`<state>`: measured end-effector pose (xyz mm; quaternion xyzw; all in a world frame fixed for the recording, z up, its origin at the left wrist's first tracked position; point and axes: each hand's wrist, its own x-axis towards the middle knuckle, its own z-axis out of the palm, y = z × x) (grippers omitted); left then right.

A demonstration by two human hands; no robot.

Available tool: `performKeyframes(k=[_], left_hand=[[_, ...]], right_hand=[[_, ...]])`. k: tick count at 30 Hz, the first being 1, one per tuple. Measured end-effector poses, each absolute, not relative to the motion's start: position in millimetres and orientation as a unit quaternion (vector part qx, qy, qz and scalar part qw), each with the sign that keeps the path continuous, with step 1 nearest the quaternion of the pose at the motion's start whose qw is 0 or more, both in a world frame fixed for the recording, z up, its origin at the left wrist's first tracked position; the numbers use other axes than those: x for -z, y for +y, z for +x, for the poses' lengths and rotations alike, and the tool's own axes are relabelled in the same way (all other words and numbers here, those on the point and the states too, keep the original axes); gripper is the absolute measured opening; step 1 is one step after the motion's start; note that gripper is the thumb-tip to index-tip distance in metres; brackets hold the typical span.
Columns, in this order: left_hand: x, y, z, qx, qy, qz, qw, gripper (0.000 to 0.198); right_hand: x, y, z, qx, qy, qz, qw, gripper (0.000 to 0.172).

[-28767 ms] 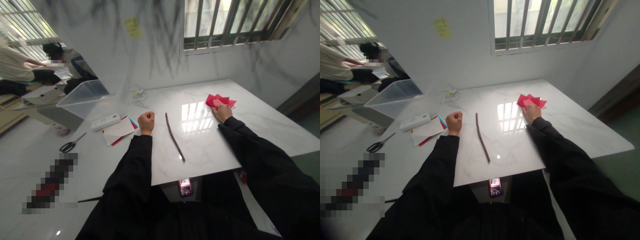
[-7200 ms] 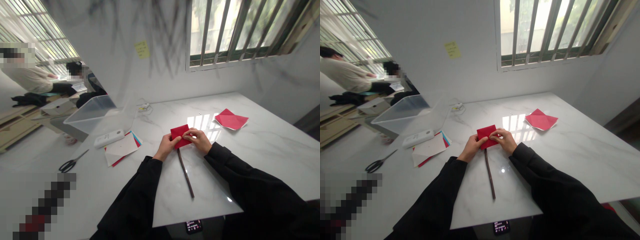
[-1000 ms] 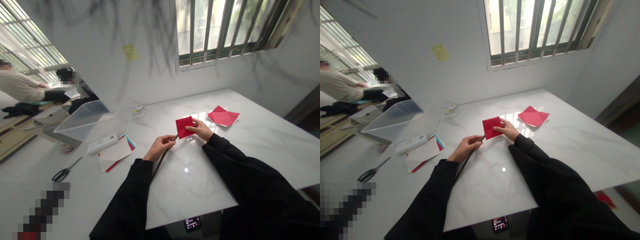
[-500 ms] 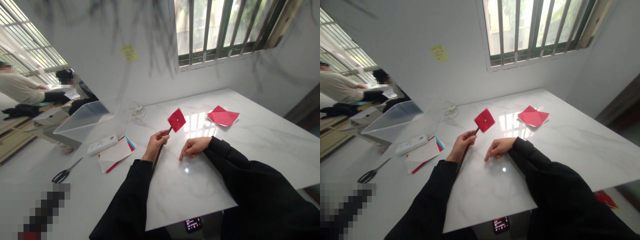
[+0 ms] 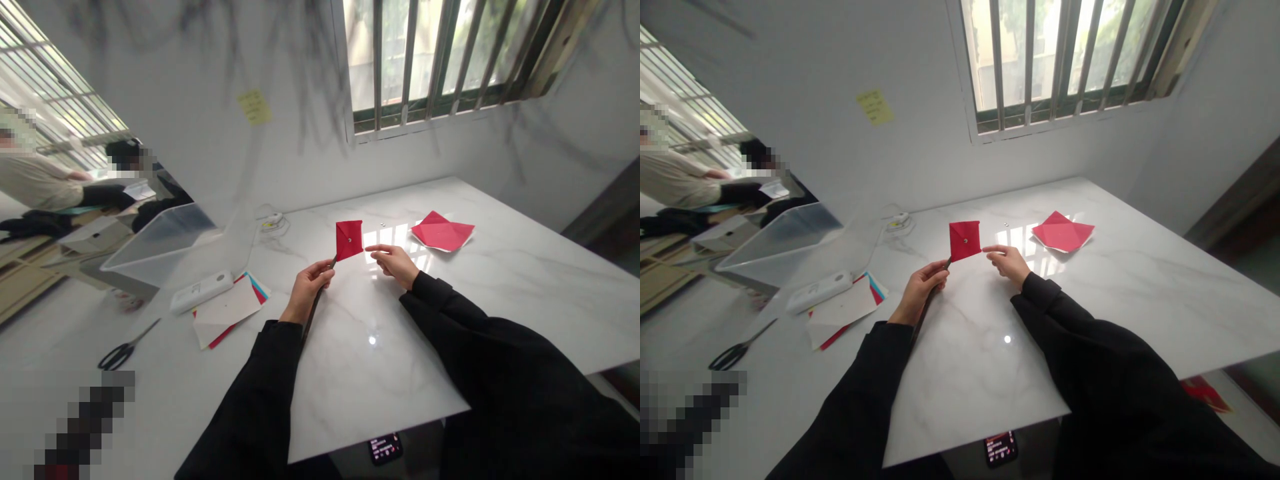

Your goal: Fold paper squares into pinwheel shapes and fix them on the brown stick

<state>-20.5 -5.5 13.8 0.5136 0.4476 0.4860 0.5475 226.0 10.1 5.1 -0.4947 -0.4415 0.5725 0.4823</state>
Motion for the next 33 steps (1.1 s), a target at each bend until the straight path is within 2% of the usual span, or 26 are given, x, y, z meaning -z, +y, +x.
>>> performKeyframes(k=[2, 4, 6, 7, 10, 11, 12, 19, 23, 25, 27, 29, 30, 31, 32, 33], left_hand=[[-13.5, -5.9, -20.4, -0.487, 0.447, 0.514, 0.547, 0.049], [-13.5, -6.6, -19.9, -0.485, 0.445, 0.515, 0.549, 0.048], [-13.8, -7.4, -18.9, -0.481, 0.441, 0.519, 0.552, 0.047], [-13.9, -7.8, -18.3, -0.480, 0.439, 0.520, 0.553, 0.047], [-13.7, -8.3, -17.0, -0.479, 0.436, 0.524, 0.553, 0.047], [-13.4, -8.3, -16.9, -0.479, 0.436, 0.525, 0.551, 0.047], [-13.0, -8.1, -16.9, -0.479, 0.436, 0.526, 0.550, 0.047], [-10.6, -6.7, -18.5, -0.479, 0.432, 0.528, 0.553, 0.045], [-9.5, -5.4, -18.7, -0.480, 0.432, 0.525, 0.555, 0.045], [-8.8, -4.6, -18.9, -0.483, 0.429, 0.524, 0.555, 0.044], [-8.3, -4.2, -19.1, -0.485, 0.427, 0.524, 0.555, 0.044], [-8.2, -4.3, -19.1, -0.482, 0.430, 0.526, 0.553, 0.045], [-8.4, -4.6, -18.9, -0.480, 0.434, 0.528, 0.549, 0.046], [-8.6, -4.9, -18.7, -0.480, 0.438, 0.530, 0.545, 0.046], [-8.9, -5.3, -18.5, -0.479, 0.441, 0.532, 0.541, 0.046], [-9.3, -5.7, -18.1, -0.479, 0.444, 0.533, 0.538, 0.046]], right_hand=[[-2.6, 13.9, 227.4, -0.539, -0.369, -0.524, 0.547, 0.062], [0.4, 16.7, 229.3, -0.492, -0.363, -0.550, 0.570, 0.076], [2.0, 16.6, 231.0, -0.469, -0.447, -0.548, 0.529, 0.073], [1.9, 15.1, 231.3, -0.490, -0.518, -0.524, 0.467, 0.066], [-1.2, 5.8, 228.7, -0.622, -0.682, -0.346, 0.168, 0.042], [-2.5, 2.3, 226.8, -0.648, -0.695, -0.295, 0.102, 0.039], [-3.5, -0.7, 224.6, -0.660, -0.695, -0.273, 0.075, 0.037], [-1.9, 0.3, 217.2, -0.616, -0.621, -0.420, 0.242, 0.028], [6.1, 10.7, 221.8, -0.506, -0.533, -0.536, 0.415, 0.025], [10.7, 16.3, 225.1, -0.458, -0.471, -0.574, 0.488, 0.030], [12.7, 20.1, 227.7, -0.431, -0.429, -0.593, 0.528, 0.047], [9.6, 19.5, 228.6, -0.434, -0.414, -0.591, 0.539, 0.067], [5.8, 16.7, 228.5, -0.460, -0.423, -0.577, 0.525, 0.071], [0.9, 12.2, 228.1, -0.512, -0.452, -0.548, 0.484, 0.070], [-4.7, 6.2, 227.5, -0.582, -0.498, -0.498, 0.406, 0.066], [-10.3, -0.8, 226.7, -0.656, -0.551, -0.425, 0.291, 0.060]])
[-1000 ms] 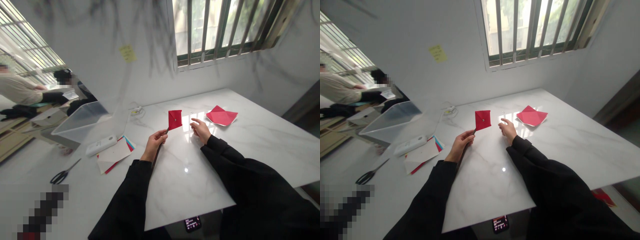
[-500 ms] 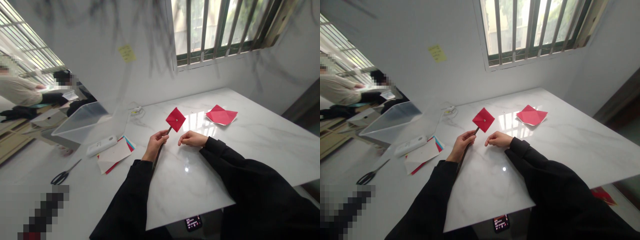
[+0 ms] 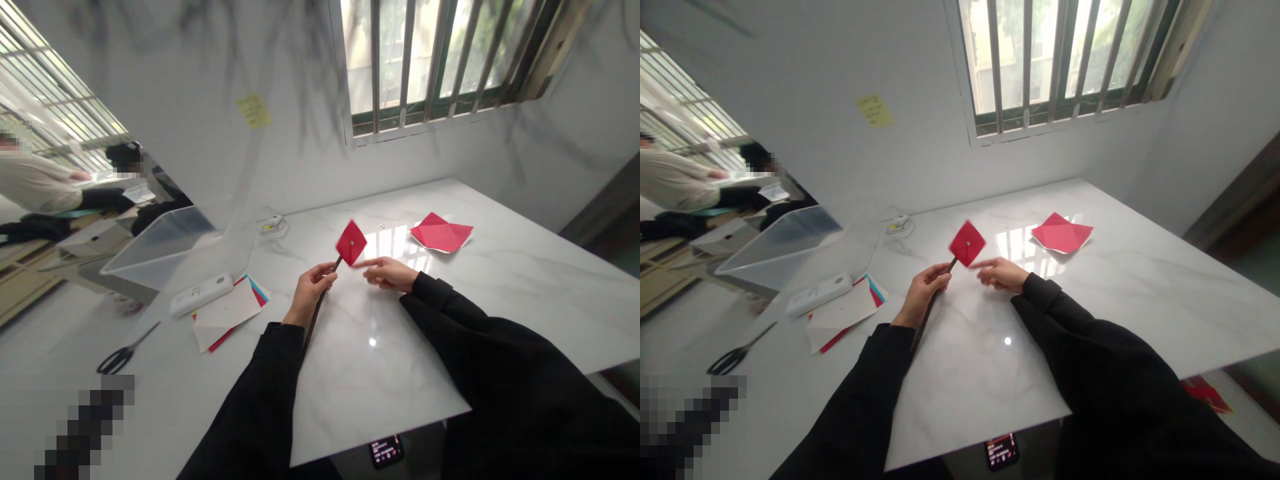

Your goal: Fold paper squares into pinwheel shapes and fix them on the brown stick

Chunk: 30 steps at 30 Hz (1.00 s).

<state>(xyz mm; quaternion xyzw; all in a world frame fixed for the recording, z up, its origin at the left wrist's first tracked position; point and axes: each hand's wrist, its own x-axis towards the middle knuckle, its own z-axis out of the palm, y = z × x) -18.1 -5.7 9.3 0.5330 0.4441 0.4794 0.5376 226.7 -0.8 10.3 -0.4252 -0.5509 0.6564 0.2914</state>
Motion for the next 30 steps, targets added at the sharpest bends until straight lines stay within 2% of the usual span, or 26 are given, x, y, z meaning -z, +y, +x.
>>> performKeyframes(k=[2, 3, 4, 5, 6, 9, 13, 16, 19, 21, 22, 24, 26, 27, 28, 30], left_hand=[[-10.3, -6.5, -17.6, -0.482, 0.447, 0.533, 0.533, 0.045], [-10.9, -6.8, -17.3, -0.484, 0.448, 0.531, 0.532, 0.045], [-11.4, -7.1, -17.2, -0.485, 0.448, 0.529, 0.533, 0.045], [-11.9, -7.3, -17.1, -0.487, 0.448, 0.527, 0.534, 0.045], [-12.3, -7.3, -17.2, -0.488, 0.447, 0.525, 0.535, 0.046], [-12.4, -6.9, -17.6, -0.488, 0.445, 0.523, 0.539, 0.047], [-11.0, -5.7, -18.1, -0.489, 0.446, 0.520, 0.540, 0.047], [-10.5, -5.2, -18.1, -0.491, 0.446, 0.519, 0.540, 0.047], [-10.6, -5.5, -17.8, -0.488, 0.446, 0.519, 0.542, 0.048], [-10.7, -5.8, -17.5, -0.485, 0.447, 0.522, 0.541, 0.049], [-10.7, -6.1, -17.4, -0.484, 0.447, 0.524, 0.539, 0.049], [-10.7, -6.6, -17.3, -0.482, 0.449, 0.530, 0.534, 0.050], [-10.8, -7.1, -17.3, -0.482, 0.450, 0.534, 0.529, 0.049], [-10.8, -7.2, -17.4, -0.483, 0.450, 0.534, 0.528, 0.049], [-10.8, -7.2, -17.4, -0.483, 0.449, 0.533, 0.529, 0.048], [-10.7, -7.0, -17.5, -0.484, 0.445, 0.531, 0.534, 0.047]], right_hand=[[-19.3, -14.8, 225.0, -0.751, -0.618, -0.233, 0.009, 0.056], [-21.8, -20.3, 224.0, -0.761, -0.623, -0.157, -0.091, 0.057], [-22.5, -23.9, 223.0, -0.762, -0.622, -0.116, -0.139, 0.057], [-21.6, -25.3, 222.1, -0.764, -0.621, -0.111, -0.135, 0.056], [-19.5, -24.4, 221.4, -0.767, -0.620, -0.136, -0.090, 0.054], [-10.0, -12.2, 221.8, -0.754, -0.580, -0.275, 0.138, 0.043], [-1.6, 7.3, 226.9, -0.678, -0.440, -0.434, 0.397, 0.032], [0.9, 14.9, 229.5, -0.622, -0.353, -0.497, 0.491, 0.044], [-1.3, 13.6, 229.1, -0.584, -0.329, -0.529, 0.520, 0.066], [-7.9, 6.2, 228.4, -0.625, -0.375, -0.503, 0.465, 0.070], [-12.7, 0.6, 228.1, -0.675, -0.424, -0.461, 0.390, 0.067], [-22.8, -12.3, 227.2, -0.768, -0.533, -0.317, 0.159, 0.060], [-29.8, -23.5, 225.4, -0.786, -0.591, -0.175, -0.047, 0.061], [-30.8, -26.8, 223.9, -0.781, -0.602, -0.140, -0.090, 0.062], [-29.9, -28.1, 222.2, -0.779, -0.605, -0.137, -0.088, 0.062], [-23.2, -24.3, 218.8, -0.779, -0.592, -0.207, 0.024, 0.056]])
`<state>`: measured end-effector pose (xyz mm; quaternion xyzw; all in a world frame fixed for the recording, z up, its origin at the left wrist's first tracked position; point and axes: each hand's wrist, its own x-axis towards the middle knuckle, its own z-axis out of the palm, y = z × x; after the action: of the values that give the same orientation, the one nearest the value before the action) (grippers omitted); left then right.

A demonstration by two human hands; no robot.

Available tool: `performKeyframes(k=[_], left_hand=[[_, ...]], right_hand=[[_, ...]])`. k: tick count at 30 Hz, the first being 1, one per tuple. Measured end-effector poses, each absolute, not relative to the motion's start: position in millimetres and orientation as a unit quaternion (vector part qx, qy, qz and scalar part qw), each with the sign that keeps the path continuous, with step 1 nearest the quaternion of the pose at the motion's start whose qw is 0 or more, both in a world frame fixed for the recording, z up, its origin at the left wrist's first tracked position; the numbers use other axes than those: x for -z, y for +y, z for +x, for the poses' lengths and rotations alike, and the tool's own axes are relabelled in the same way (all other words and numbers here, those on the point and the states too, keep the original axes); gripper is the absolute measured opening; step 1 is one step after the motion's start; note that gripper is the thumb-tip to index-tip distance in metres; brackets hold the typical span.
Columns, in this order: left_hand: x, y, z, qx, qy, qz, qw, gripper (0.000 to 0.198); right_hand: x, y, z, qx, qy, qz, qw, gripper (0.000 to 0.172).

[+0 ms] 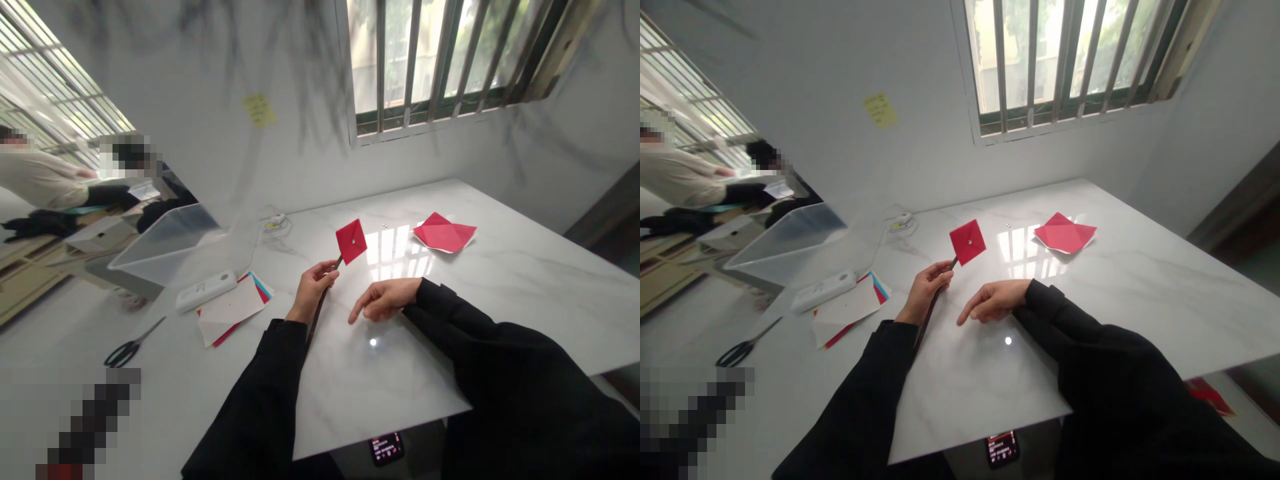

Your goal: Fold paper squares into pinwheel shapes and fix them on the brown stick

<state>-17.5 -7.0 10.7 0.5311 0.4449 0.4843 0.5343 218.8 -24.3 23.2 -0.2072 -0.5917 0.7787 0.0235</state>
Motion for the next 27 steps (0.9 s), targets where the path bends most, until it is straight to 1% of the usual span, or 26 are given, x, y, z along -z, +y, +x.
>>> performKeyframes(k=[2, 4, 6, 8, 9, 11, 13, 14, 15, 17, 18, 19, 20, 21, 22, 25, 27], left_hand=[[-10.5, -6.6, -17.5, -0.485, 0.441, 0.529, 0.540, 0.047], [-10.5, -6.3, -17.4, -0.486, 0.441, 0.525, 0.542, 0.048], [-10.8, -6.3, -17.2, -0.486, 0.445, 0.523, 0.540, 0.048], [-11.3, -6.4, -17.0, -0.485, 0.450, 0.523, 0.538, 0.048], [-11.6, -6.5, -17.0, -0.484, 0.452, 0.523, 0.537, 0.047], [-12.0, -6.7, -16.8, -0.483, 0.452, 0.524, 0.537, 0.046], [-12.1, -6.8, -16.7, -0.485, 0.449, 0.525, 0.536, 0.045], [-12.1, -6.8, -16.7, -0.486, 0.448, 0.525, 0.536, 0.045], [-12.0, -6.9, -16.7, -0.487, 0.448, 0.526, 0.534, 0.045], [-11.9, -7.1, -16.9, -0.488, 0.449, 0.527, 0.531, 0.046], [-12.0, -7.2, -17.0, -0.487, 0.449, 0.529, 0.530, 0.046], [-12.0, -7.3, -17.1, -0.485, 0.450, 0.531, 0.530, 0.046], [-12.1, -7.3, -17.3, -0.484, 0.450, 0.531, 0.530, 0.046], [-12.1, -7.3, -17.3, -0.484, 0.451, 0.530, 0.531, 0.046], [-12.1, -7.2, -17.4, -0.484, 0.451, 0.529, 0.531, 0.047], [-12.1, -6.5, -17.3, -0.487, 0.450, 0.527, 0.531, 0.047], [-12.0, -6.0, -17.3, -0.486, 0.451, 0.530, 0.530, 0.046]], right_hand=[[-13.6, -14.0, 217.4, -0.747, -0.542, -0.318, 0.215, 0.044], [-5.4, -1.4, 219.1, -0.686, -0.458, -0.408, 0.392, 0.034], [-1.2, 9.6, 223.3, -0.628, -0.367, -0.465, 0.506, 0.032], [-0.3, 16.2, 227.5, -0.591, -0.306, -0.500, 0.555, 0.036], [-0.7, 17.5, 228.7, -0.584, -0.294, -0.511, 0.559, 0.038], [-2.8, 15.5, 228.8, -0.590, -0.304, -0.523, 0.535, 0.041], [-6.5, 7.9, 226.3, -0.625, -0.368, -0.509, 0.464, 0.043], [-9.1, 2.5, 224.7, -0.658, -0.421, -0.482, 0.396, 0.044], [-12.0, -3.5, 223.2, -0.698, -0.482, -0.435, 0.301, 0.045], [-17.8, -15.2, 221.1, -0.757, -0.579, -0.295, 0.064, 0.050], [-20.1, -19.8, 220.4, -0.766, -0.599, -0.228, -0.035, 0.054], [-21.5, -22.9, 219.9, -0.768, -0.606, -0.185, -0.092, 0.056], [-21.9, -24.2, 219.5, -0.770, -0.605, -0.173, -0.101, 0.057], [-21.1, -23.5, 219.2, -0.774, -0.600, -0.188, -0.070, 0.056], [-19.2, -21.2, 218.9, -0.776, -0.591, -0.221, -0.008, 0.053], [-10.2, -7.3, 219.7, -0.743, -0.516, -0.351, 0.242, 0.040], [-4.7, 3.2, 222.3, -0.695, -0.438, -0.423, 0.382, 0.034]])
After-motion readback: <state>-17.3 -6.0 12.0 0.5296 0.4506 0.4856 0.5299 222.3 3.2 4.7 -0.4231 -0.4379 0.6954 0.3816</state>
